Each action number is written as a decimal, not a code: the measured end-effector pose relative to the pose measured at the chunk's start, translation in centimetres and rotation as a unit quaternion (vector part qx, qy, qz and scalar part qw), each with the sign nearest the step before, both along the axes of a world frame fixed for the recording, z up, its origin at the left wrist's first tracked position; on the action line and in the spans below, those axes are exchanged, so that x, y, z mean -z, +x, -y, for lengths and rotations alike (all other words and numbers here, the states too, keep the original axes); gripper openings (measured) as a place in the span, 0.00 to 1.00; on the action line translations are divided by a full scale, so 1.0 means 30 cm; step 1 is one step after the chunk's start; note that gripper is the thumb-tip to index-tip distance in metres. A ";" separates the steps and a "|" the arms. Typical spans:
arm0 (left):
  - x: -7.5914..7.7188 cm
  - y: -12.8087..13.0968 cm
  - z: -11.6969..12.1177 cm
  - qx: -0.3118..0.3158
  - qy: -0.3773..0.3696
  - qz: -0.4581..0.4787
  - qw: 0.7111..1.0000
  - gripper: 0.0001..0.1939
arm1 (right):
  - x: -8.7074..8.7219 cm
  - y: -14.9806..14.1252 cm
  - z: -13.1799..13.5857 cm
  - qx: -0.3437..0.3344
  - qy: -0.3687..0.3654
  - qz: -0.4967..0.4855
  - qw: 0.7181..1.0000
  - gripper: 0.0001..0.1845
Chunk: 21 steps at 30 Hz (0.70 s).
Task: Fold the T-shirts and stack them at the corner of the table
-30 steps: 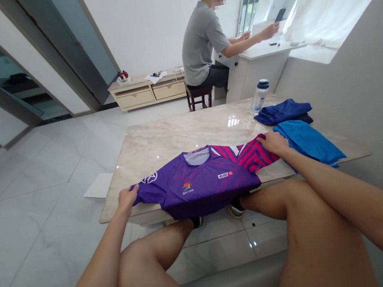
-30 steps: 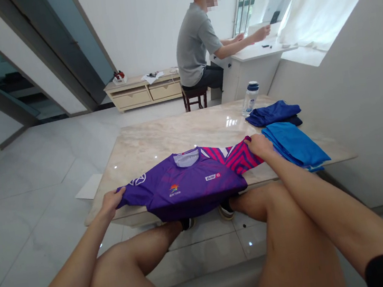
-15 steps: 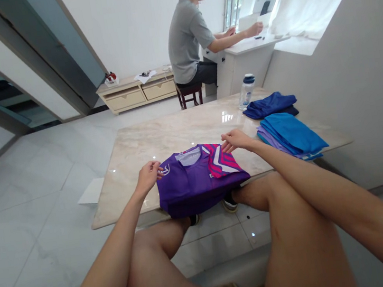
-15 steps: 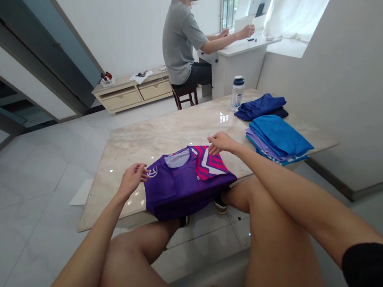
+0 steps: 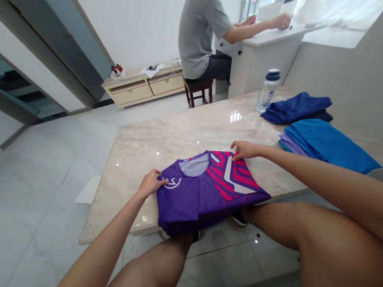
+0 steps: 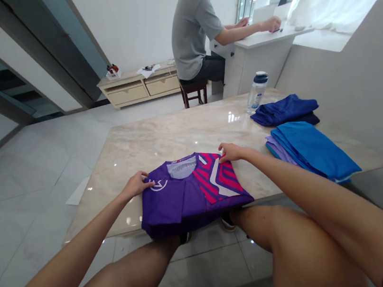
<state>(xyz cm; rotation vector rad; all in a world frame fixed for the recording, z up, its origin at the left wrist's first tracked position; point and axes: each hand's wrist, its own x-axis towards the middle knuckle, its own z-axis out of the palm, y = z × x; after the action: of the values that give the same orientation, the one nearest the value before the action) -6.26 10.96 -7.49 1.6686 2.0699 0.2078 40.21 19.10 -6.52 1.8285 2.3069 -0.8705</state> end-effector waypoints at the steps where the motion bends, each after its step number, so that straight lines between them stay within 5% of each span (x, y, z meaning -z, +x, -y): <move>1: 0.007 -0.004 -0.018 0.015 -0.015 -0.004 1.000 0.23 | 0.011 0.004 -0.017 -0.018 -0.020 -0.001 1.000 0.33; 6: 0.022 -0.054 -0.136 0.126 -0.061 -0.019 0.990 0.12 | 0.035 0.019 -0.123 -0.110 -0.031 0.015 0.993 0.14; 11: -0.024 -0.073 -0.373 0.047 0.024 -0.071 0.996 0.14 | 0.001 -0.044 -0.313 -0.023 0.089 0.087 0.992 0.14; 17: -0.233 -0.041 -0.663 -0.019 0.180 -0.060 0.982 0.28 | -0.199 -0.196 -0.482 0.131 0.312 0.031 0.941 0.22; 21: -0.373 -0.054 -0.709 -0.010 0.320 0.022 0.947 0.28 | -0.328 -0.216 -0.496 0.130 0.447 -0.046 0.884 0.14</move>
<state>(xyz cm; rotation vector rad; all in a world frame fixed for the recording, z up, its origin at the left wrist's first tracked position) -7.89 32.23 3.70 1.9614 2.1132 1.0063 33.74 33.99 3.31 2.4770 2.8239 0.2094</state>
